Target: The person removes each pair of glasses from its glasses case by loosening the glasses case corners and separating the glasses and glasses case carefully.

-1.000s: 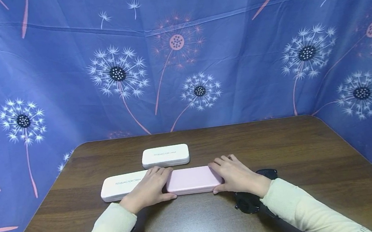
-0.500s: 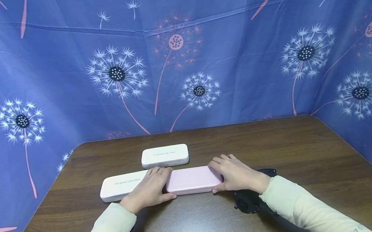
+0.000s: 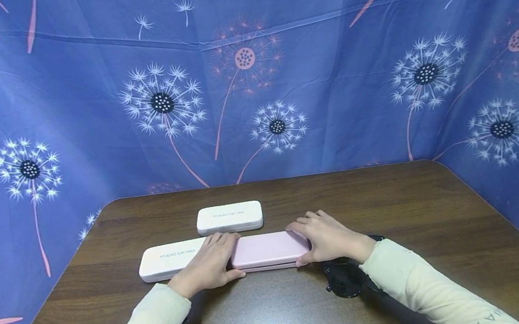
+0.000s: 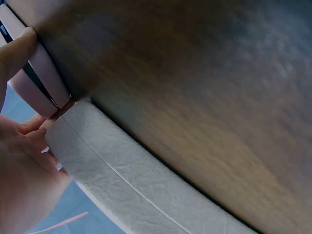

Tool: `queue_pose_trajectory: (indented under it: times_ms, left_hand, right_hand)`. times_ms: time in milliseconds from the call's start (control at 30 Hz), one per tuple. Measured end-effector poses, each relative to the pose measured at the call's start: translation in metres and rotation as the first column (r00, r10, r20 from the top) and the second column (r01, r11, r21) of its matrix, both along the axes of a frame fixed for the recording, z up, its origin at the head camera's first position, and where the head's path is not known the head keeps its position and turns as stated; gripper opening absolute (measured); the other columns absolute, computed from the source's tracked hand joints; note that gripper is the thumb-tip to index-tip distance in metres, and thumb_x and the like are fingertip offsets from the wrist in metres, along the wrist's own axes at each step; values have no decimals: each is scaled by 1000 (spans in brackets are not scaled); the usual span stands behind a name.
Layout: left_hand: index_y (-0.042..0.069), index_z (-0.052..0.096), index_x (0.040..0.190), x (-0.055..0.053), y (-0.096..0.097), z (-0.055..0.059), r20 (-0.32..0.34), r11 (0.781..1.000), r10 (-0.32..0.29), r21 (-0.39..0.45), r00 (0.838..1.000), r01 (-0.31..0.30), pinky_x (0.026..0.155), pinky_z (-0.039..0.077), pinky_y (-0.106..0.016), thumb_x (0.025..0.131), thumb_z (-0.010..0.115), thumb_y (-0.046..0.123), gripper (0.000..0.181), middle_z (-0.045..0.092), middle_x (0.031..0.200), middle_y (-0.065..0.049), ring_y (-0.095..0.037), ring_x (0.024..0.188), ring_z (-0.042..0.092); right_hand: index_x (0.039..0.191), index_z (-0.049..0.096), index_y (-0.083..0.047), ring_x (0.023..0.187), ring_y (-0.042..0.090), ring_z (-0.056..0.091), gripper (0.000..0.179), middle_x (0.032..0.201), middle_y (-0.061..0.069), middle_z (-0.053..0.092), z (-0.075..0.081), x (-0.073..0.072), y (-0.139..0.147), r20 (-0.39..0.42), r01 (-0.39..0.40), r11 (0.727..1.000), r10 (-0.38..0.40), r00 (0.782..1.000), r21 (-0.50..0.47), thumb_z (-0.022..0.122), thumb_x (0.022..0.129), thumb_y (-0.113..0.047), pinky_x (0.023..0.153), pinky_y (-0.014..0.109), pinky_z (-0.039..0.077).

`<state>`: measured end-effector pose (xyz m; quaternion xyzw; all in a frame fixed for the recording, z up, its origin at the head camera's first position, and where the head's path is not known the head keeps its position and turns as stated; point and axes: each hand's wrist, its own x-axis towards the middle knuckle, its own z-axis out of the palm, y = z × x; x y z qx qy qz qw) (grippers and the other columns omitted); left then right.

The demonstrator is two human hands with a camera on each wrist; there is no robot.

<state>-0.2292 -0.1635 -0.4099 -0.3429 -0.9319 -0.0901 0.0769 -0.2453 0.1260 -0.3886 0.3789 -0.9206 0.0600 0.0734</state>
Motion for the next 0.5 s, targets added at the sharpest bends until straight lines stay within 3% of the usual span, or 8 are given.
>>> queue_pose_trajectory:
  times_ms: [333, 500]
  left_hand:
    - [-1, 44, 124, 2, 1, 0, 12, 999, 20, 31, 1000, -20, 99, 36, -43, 71, 75, 42, 75, 56, 116, -12, -27, 110, 50]
    - [-2, 44, 124, 3, 2, -1, -4, 998, 26, 52, 1000, -26, 98, 36, -44, 69, 77, 40, 76, 56, 118, -14, -28, 110, 51]
  right_hand:
    - [115, 60, -15, 91, 20, 55, 57, 104, 3, 64, 7, -3, 0, 67, -13, 1000, 12, 998, 23, 71, 69, -46, 77, 40, 42]
    - [119, 58, -13, 98, 25, 56, 55, 110, 7, 62, 11, -4, 1, 118, -23, 998, 17, 993, 52, 67, 75, -45, 86, 51, 42]
